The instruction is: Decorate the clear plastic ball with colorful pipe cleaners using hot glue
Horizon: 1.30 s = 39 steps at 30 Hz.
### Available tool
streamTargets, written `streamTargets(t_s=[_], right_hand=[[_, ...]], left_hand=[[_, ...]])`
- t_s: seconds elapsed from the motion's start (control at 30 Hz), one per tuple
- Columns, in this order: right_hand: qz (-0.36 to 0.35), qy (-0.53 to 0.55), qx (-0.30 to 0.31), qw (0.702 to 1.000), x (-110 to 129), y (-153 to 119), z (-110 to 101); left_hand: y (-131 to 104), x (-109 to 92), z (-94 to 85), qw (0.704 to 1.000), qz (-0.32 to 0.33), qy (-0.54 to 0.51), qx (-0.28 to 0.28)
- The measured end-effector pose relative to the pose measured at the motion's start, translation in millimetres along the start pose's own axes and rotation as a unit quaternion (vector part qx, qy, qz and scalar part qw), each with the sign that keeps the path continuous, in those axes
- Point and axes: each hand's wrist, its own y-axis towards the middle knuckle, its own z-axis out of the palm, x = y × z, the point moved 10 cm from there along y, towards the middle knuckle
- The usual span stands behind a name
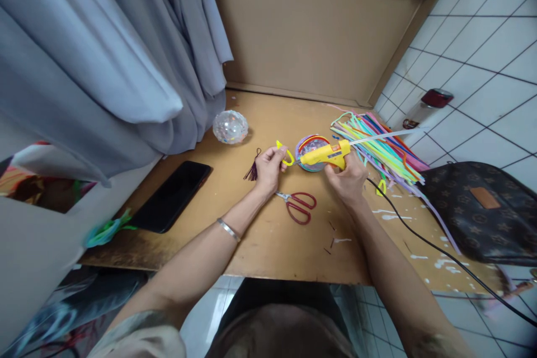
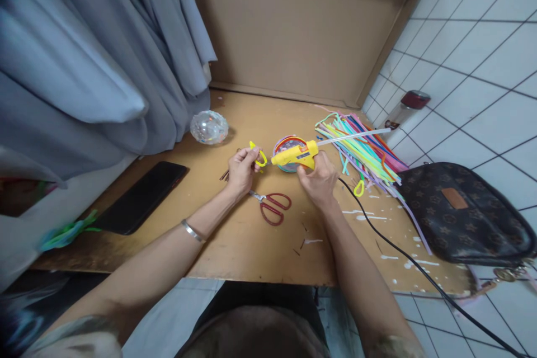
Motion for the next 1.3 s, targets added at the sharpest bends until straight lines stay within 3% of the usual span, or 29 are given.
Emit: streamTargets(t_s=[0.17, 0.4, 0.63, 0.73, 0.9, 1.13, 1.3], right_hand=[[-0.007, -0.001, 0.016, 1.000, 3.1, -1.7, 3.9], [0.001, -0.015, -0.008, 1.000, -1.6, 1.1, -2.5], [0.019, 0.004, 0.017, 1.000, 0.0, -0.4, 2.5], [0.084, 0.003, 0.003, 0.996, -18.4, 2.5, -1.1], [0.274, -0.027, -0.044, 0.960, -77.6, 0.7, -16.4], [0.376, -0.081, 0.084, 0.919, -133.5, -20.1, 4.5], [0.382, -0.134, 0.193, 0.894, -137.1, -31.5, 21.8]], left_hand=[[0.0, 0.5, -0.7, 1.000, 0.000, 0.003, -0.003], [-1.0, -1.9, -1.1, 1.000, -0.004, 0.004, -0.012], [-0.4, -0.1, -0.4, 1.000, -0.006, 0.000, -0.004], [-0.1, -0.1, -0.9, 1.000, -0.005, -0.008, -0.003], [0.1, 1.6, -1.4, 1.000, -0.004, 0.000, 0.000], [-2.6, 9.4, 7.2, 0.999, -0.021, 0.005, 0.034], [-3.2, 11.7, 10.3, 0.998, -0.038, -0.013, 0.050]])
